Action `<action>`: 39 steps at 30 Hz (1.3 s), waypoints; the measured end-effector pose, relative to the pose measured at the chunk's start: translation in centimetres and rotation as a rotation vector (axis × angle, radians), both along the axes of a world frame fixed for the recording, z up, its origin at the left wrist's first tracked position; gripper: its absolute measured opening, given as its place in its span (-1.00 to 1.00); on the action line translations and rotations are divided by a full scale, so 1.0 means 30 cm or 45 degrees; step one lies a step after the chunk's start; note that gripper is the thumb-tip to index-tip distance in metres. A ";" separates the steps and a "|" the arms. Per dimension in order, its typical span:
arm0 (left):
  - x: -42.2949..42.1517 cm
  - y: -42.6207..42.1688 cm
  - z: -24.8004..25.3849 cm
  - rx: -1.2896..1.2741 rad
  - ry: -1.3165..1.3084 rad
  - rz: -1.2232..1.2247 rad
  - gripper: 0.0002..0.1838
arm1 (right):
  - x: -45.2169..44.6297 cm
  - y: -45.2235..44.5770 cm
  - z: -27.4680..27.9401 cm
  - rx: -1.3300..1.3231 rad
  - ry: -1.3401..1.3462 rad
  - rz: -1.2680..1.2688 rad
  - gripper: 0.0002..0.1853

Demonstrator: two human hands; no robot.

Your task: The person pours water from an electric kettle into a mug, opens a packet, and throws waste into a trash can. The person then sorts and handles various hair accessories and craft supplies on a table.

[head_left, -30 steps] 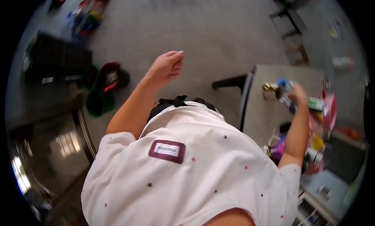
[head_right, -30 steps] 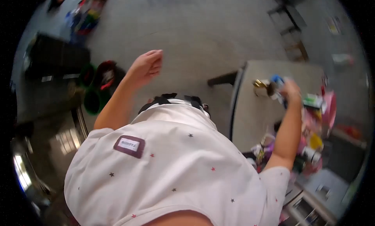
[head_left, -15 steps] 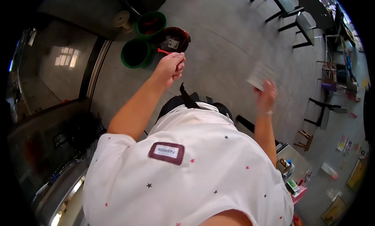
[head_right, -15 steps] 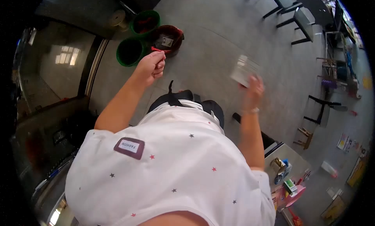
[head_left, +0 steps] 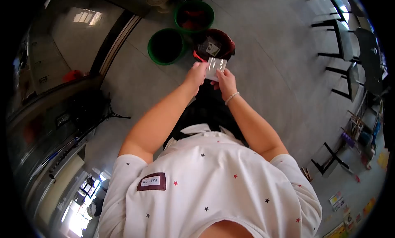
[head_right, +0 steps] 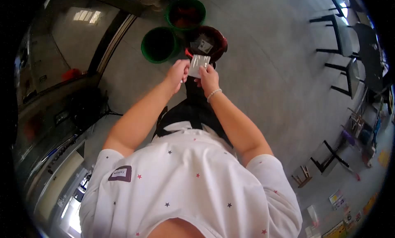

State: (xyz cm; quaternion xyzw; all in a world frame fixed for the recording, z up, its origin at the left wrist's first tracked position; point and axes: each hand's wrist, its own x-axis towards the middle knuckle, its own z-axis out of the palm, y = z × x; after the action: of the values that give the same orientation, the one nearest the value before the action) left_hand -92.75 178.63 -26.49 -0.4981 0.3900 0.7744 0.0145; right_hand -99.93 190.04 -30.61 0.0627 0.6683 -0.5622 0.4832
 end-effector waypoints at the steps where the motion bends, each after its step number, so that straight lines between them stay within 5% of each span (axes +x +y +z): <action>1: -0.022 -0.025 -0.036 -0.011 -0.081 -0.018 -0.84 | -0.036 -0.029 -0.029 0.061 -0.055 -0.015 -0.79; 9: -0.213 -0.165 -0.625 -0.318 -0.432 -0.263 -0.52 | -0.255 -0.230 -0.446 0.359 -0.248 -0.089 -0.77; 12: -0.294 -0.213 -0.782 -0.153 -0.534 -0.375 -0.52 | -0.309 -0.275 -0.629 0.418 -0.306 -0.092 -0.78; 16: -0.386 -0.204 -0.978 -0.095 -0.479 -0.125 -0.42 | -0.349 -0.302 -0.818 0.460 -0.418 -0.298 -0.70; 17: -0.387 -0.244 -1.017 0.386 -0.231 -0.233 -0.18 | -0.367 -0.294 -0.863 0.310 -0.664 -0.341 -0.56; 21: -0.459 -0.283 -1.004 0.559 -0.391 -0.130 -0.08 | -0.386 -0.318 -0.879 0.249 -0.737 -0.573 -0.21; 24: -0.441 -0.313 -0.990 0.647 -0.291 -0.004 -0.04 | -0.381 -0.318 -0.822 0.390 -0.480 -0.521 -0.32; 26: -0.422 -0.322 -0.989 0.761 -0.289 0.097 -0.04 | -0.310 -0.278 -0.938 0.427 0.129 -0.221 -0.40; 27: -0.414 -0.322 -0.980 0.802 -0.278 0.152 -0.04 | -0.371 -0.363 -0.644 0.370 0.110 -0.186 -0.44; 28: -0.409 -0.328 -0.978 0.839 -0.262 0.207 -0.04 | -0.331 -0.365 -0.712 0.214 0.715 0.053 -0.46; 29: -0.395 -0.340 -0.968 1.063 0.062 0.214 -0.06 | -0.292 -0.330 -0.749 0.187 0.951 0.406 -0.47; 30: -0.449 -0.327 -0.861 0.987 -0.142 0.313 -0.08 | -0.274 -0.309 -0.746 0.160 1.181 0.768 -0.49; 31: -0.451 -0.319 -0.829 1.018 -0.106 0.228 -0.09 | -0.287 -0.315 -0.752 0.310 0.822 0.792 -0.52; 32: -0.459 -0.319 -0.802 1.046 -0.068 0.133 -0.09 | -0.347 -0.308 -0.769 0.448 -0.117 0.605 -0.53; 34: -0.466 -0.319 -0.752 0.724 -0.053 -0.077 -0.11 | -0.319 -0.341 -0.772 0.704 0.470 0.147 -0.52; 35: -0.470 -0.339 -0.739 0.681 -0.233 -0.015 -0.13 | -0.328 -0.343 -0.782 0.526 0.706 0.134 -0.52; 36: -0.484 -0.353 -0.699 0.638 -0.410 0.055 -0.14 | -0.353 -0.385 -0.702 0.042 0.605 0.013 -0.52; 38: -0.454 -0.377 -0.694 0.880 -0.101 0.022 -0.17 | -0.280 -0.373 -0.743 0.055 0.564 0.354 -0.51; 39: -0.470 -0.376 -0.642 0.926 -0.100 0.060 -0.19 | -0.357 -0.408 -0.607 0.368 -0.330 0.212 -0.46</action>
State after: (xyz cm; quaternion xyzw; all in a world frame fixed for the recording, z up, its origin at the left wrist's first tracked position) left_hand -106.84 167.37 -45.73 -0.4985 0.0765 0.8429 0.1877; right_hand -110.64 177.80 -48.83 0.1475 0.6771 -0.4058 0.5959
